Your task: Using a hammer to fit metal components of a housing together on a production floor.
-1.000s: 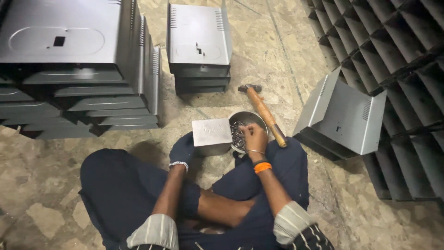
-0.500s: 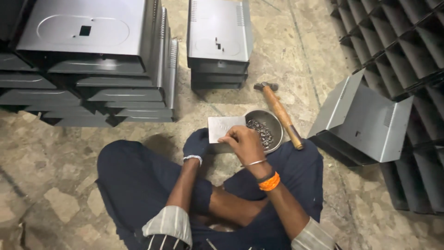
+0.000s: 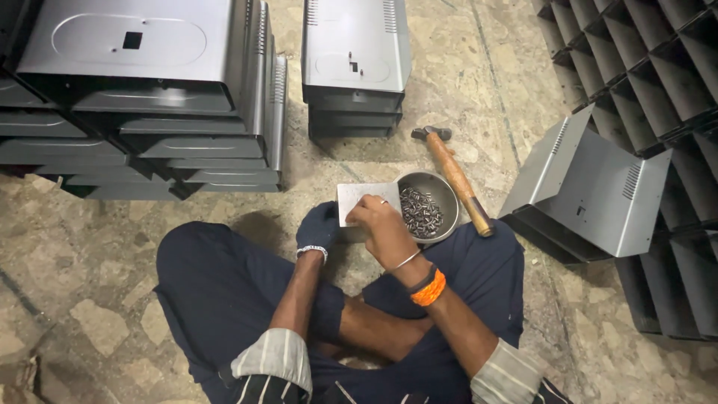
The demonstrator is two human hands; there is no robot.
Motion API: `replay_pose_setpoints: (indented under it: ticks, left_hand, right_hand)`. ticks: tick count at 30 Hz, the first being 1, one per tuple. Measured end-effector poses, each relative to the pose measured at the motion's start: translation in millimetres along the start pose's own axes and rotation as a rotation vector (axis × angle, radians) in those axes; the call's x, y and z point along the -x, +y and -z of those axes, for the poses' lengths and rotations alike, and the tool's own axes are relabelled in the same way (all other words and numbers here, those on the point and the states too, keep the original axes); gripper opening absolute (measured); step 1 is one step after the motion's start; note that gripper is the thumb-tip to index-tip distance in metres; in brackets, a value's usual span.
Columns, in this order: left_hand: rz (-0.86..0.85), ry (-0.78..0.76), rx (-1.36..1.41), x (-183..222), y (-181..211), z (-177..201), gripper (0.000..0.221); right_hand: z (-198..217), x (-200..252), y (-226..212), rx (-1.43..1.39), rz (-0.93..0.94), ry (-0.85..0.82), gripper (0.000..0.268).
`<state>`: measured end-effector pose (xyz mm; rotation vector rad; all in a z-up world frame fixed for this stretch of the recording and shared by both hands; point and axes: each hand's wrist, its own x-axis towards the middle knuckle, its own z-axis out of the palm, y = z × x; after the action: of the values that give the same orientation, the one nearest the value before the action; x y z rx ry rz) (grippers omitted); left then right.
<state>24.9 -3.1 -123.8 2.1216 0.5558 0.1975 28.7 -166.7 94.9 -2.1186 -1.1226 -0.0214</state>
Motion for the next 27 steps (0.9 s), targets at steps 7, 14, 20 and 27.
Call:
replay_pose_setpoints:
  ticks: [7,14,20,27]
  left_hand:
    - [0.021,0.001,-0.014,-1,-2,-2,0.033]
    - [0.047,0.007,-0.014,2,8,7,0.035]
    - [0.063,-0.012,-0.029,0,4,4,0.034]
    - [0.047,0.010,0.019,-2,10,8,0.036]
  right_hand:
    - [0,4,1,0.034,-0.014,0.057,0.038]
    - [17,12,19,-0.060,-0.279,0.174,0.015]
    - [24,-9,31,0.060,-0.164,0.231,0.008]
    - [2,-30,45,0.071,-0.090,0.116,0.023]
